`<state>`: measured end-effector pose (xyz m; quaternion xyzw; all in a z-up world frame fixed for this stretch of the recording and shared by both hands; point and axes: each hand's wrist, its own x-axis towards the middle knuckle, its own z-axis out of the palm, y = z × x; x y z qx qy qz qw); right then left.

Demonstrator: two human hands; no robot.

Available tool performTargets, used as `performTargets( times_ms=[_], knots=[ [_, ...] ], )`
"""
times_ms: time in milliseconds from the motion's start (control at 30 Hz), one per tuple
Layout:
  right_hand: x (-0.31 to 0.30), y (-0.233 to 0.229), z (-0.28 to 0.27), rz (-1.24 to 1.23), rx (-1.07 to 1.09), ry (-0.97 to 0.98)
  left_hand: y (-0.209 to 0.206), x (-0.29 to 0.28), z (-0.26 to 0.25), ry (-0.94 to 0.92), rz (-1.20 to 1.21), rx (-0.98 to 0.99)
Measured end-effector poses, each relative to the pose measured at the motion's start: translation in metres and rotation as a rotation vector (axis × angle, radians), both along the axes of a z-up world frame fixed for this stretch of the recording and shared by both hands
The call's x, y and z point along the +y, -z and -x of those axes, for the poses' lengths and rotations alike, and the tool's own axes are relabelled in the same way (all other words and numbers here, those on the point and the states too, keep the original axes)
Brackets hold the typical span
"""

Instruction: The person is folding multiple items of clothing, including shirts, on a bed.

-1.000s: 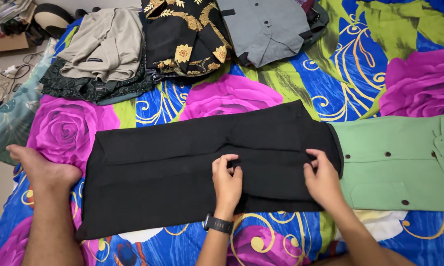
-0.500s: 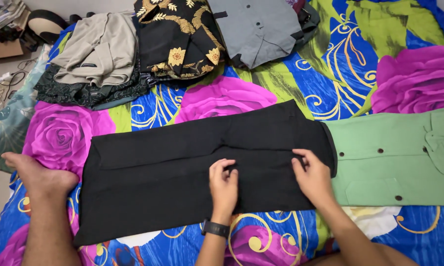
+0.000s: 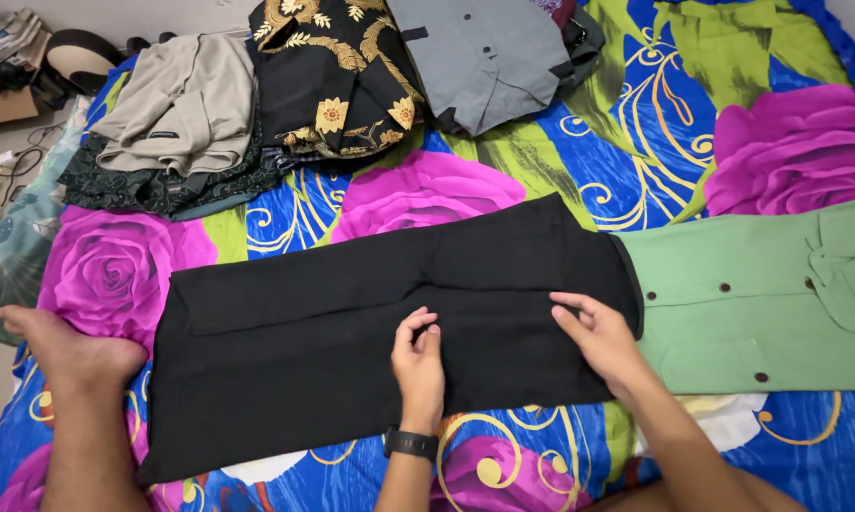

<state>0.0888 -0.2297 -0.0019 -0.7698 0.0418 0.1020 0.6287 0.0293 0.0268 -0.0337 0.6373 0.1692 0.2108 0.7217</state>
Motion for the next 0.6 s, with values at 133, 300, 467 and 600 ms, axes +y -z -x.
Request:
performTargets(
  times_ms=[133, 300, 467, 600],
  knots=[
    [-0.002, -0.031, 0.000, -0.149, 0.199, -0.052, 0.002, 0.002, -0.003, -0.017, 0.136, -0.003],
    [-0.015, 0.000, -0.004, -0.037, 0.113, -0.086, 0.000, 0.002, -0.003, -0.028, 0.161, 0.021],
    [0.003, -0.008, 0.000, 0.320, -0.547, -0.001, -0.015, -0.006, -0.002, -0.054, -0.129, 0.055],
    [0.010, 0.001, -0.004, 0.397, -0.504, 0.009, -0.046, -0.016, 0.003, -0.067, -0.379, 0.096]
  ],
)
